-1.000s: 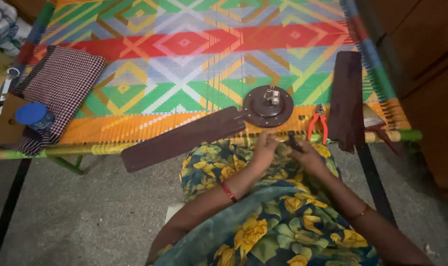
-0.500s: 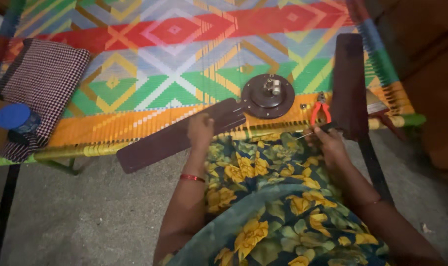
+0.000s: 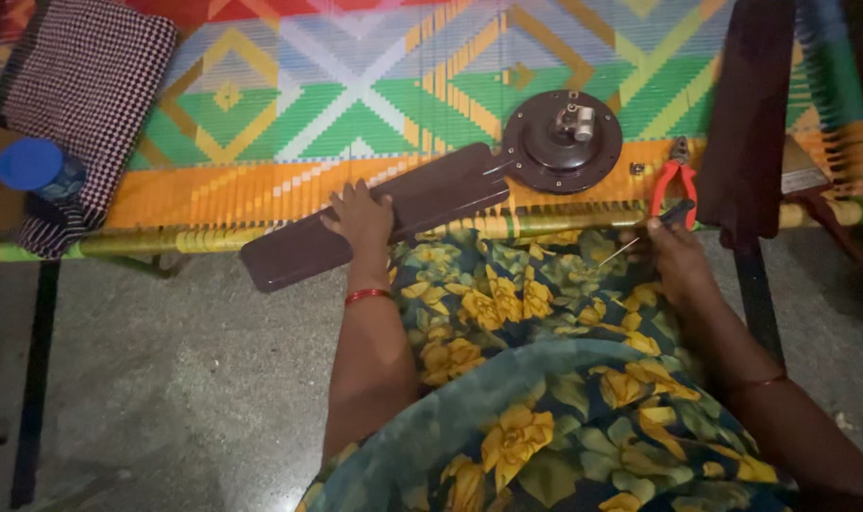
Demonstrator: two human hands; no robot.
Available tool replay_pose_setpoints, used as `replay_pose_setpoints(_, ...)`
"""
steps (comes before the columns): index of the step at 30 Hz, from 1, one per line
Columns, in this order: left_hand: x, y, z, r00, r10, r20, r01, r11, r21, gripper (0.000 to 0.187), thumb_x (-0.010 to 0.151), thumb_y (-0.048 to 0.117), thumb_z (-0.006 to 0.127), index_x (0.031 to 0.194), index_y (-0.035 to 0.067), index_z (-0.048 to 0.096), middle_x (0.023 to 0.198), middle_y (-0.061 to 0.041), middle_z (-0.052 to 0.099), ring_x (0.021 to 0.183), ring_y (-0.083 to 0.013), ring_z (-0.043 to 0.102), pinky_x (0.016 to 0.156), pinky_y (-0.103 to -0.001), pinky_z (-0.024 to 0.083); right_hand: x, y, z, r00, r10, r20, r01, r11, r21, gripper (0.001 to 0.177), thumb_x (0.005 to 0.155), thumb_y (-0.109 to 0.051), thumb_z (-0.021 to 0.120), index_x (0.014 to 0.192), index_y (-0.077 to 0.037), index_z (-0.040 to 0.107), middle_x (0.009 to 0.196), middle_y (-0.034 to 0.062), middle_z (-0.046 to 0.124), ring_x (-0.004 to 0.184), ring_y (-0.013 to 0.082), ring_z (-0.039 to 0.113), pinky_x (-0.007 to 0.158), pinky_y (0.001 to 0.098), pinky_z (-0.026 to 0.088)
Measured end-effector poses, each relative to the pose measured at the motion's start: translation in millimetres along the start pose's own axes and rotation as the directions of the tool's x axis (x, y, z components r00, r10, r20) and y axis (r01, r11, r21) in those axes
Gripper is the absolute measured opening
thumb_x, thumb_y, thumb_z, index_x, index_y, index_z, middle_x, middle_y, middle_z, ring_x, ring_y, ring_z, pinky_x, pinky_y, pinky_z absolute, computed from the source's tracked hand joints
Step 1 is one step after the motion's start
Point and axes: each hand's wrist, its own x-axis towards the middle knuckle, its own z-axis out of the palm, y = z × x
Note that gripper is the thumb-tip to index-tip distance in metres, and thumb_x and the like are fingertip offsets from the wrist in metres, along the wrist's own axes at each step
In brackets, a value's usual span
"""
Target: The person attaches fan blades to the motor housing using a screwdriver. They tighten screws on each blade and rotate the assembly to access different mounting points.
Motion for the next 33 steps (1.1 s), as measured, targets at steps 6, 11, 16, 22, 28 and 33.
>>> replay_pose_setpoints(6, 5.7, -12.2, 11.8, 1.0, 0.008, -0.005, -0.008, 0.999, 0.051, 0.061, 0.088, 0.048, 0.069, 0.142, 0.021, 0.056, 0.152, -0.007, 0.047, 0.149, -0.0347, 0.026, 0.112, -0.075, 0.012, -11.7, -6.1, 9.5, 0.999, 0.033, 0.026, -0.033, 0.999, -0.005, 0.029, 0.107, -0.032, 0.055, 0.116, -0.005, 0.062, 0.104, 0.0104, 0.073, 0.092, 0.0192, 0.07, 0.08, 0.0354, 0.053)
replay_pose_setpoints(11, 9.8, -13.3, 4.6, 0.987, 0.049, -0.155, -0.046, 0.999, 0.025, 0.03, 0.093, 0.043, 0.065, 0.11, 0.02, 0.076, 0.122, -0.011, 0.069, 0.125, -0.0333, 0.056, 0.109, -0.064, 0.03, -10.3, -12.1, 14.6, 0.998, 0.049, 0.032, -0.049, 0.999, 0.009, 0.028, 0.105, -0.031, 0.058, 0.114, -0.005, 0.061, 0.102, 0.0098, 0.074, 0.086, 0.0192, 0.067, 0.077, 0.0362, 0.054)
replay_pose_setpoints(16, 5.8, 4.1, -32.7, 0.979, 0.086, -0.184, -0.078, 0.996, 0.048, 0.027, 0.088, 0.039, 0.067, 0.097, 0.017, 0.08, 0.099, -0.016, 0.074, 0.11, -0.0374, 0.061, 0.098, -0.063, 0.033, -13.6, -13.9, 17.9, 0.999, 0.007, 0.042, -0.006, 0.999, -0.033, 0.026, 0.106, -0.03, 0.058, 0.114, -0.005, 0.063, 0.103, 0.0095, 0.073, 0.089, 0.0179, 0.068, 0.079, 0.0353, 0.054)
replay_pose_setpoints(22, -5.7, 27.0, -78.8, 0.99, 0.006, 0.144, -0.038, 0.976, 0.215, 0.045, 0.104, 0.047, 0.047, 0.113, 0.016, 0.078, 0.12, -0.014, 0.075, 0.11, -0.0354, 0.07, 0.107, -0.061, 0.034, -7.5, -10.6, 10.6, 0.999, 0.026, 0.03, -0.025, 0.998, -0.049, 0.027, 0.104, -0.03, 0.061, 0.112, -0.005, 0.064, 0.103, 0.0106, 0.074, 0.088, 0.0189, 0.069, 0.078, 0.0361, 0.055)
replay_pose_setpoints(28, -22.6, 32.4, -80.6, 0.856, -0.053, 0.515, -0.125, 0.944, 0.306, 0.062, 0.094, 0.063, 0.051, 0.131, 0.017, 0.07, 0.143, -0.006, 0.061, 0.135, -0.0305, 0.055, 0.115, -0.059, 0.028, -1.1, -2.8, 2.8, 0.999, 0.038, -0.011, -0.038, 0.998, -0.041, 0.031, 0.102, -0.032, 0.063, 0.115, -0.005, 0.066, 0.104, 0.0109, 0.076, 0.088, 0.0186, 0.071, 0.077, 0.0354, 0.054)
replay_pose_setpoints(33, -36.6, 55.7, -78.7, 0.878, -0.088, 0.471, -0.116, 0.914, 0.388, 0.06, 0.095, 0.061, 0.053, 0.127, 0.014, 0.072, 0.133, -0.011, 0.069, 0.121, -0.0334, 0.066, 0.1, -0.055, 0.048, -1.2, -9.4, 3.2, 0.996, 0.087, -0.022, -0.089, 0.994, -0.071, 0.03, 0.102, -0.03, 0.063, 0.114, -0.003, 0.065, 0.103, 0.0122, 0.077, 0.084, 0.0186, 0.072, 0.076, 0.0341, 0.055)
